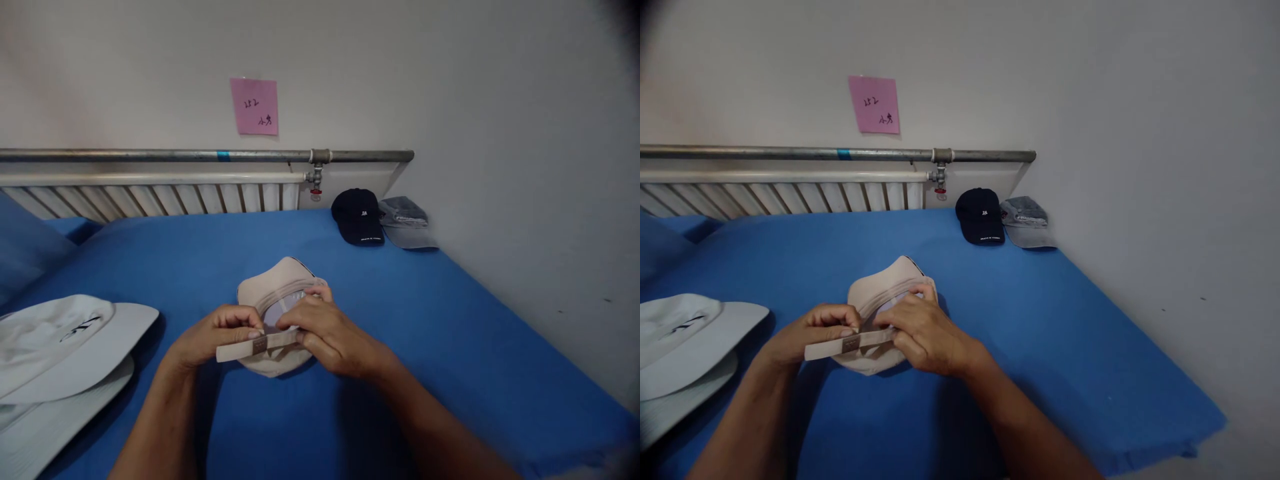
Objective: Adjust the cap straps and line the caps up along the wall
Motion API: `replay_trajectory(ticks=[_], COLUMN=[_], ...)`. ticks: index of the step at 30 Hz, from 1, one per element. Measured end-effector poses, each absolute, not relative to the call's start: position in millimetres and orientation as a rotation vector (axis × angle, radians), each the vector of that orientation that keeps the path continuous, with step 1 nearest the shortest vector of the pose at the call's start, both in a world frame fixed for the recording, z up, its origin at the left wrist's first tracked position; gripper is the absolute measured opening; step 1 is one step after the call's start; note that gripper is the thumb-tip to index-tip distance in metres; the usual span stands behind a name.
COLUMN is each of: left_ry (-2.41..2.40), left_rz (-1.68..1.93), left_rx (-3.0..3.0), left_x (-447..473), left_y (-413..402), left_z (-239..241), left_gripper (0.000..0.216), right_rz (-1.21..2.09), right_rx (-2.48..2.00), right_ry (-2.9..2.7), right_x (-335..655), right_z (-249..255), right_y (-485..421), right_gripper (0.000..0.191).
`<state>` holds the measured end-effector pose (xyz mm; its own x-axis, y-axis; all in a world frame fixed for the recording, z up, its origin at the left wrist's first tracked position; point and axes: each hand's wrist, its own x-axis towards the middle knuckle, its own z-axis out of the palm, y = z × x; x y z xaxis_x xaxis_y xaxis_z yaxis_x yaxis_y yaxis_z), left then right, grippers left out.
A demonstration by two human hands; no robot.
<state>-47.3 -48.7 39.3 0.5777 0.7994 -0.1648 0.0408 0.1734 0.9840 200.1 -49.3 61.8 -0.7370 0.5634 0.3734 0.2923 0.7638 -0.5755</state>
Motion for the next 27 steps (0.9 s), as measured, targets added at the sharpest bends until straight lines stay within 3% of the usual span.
replay_trajectory(ticks=[9, 23, 27], left_ry=[0.819, 0.851, 0.875], left_rz=[0.629, 0.719, 0.680], left_rx=[1.238, 1.288, 1.303], left_x=[-54.4, -51.4, -53.1], left_y=[-50.6, -48.9, -48.7], left_z=[46.4, 40.8, 37.9], left_gripper=[0.028, 0.031, 0.028], right_rz=[0.717, 0.955, 1.079], right_rx=[-0.665, -0.781, -0.820], right_ry=[-2.530, -2.049, -2.247], right_x=[197.9, 198.9, 197.0], right_z=[60.0, 59.4, 67.2], right_y=[-46.8, -52.2, -53.2], right_gripper=[0.026, 0.017, 0.051])
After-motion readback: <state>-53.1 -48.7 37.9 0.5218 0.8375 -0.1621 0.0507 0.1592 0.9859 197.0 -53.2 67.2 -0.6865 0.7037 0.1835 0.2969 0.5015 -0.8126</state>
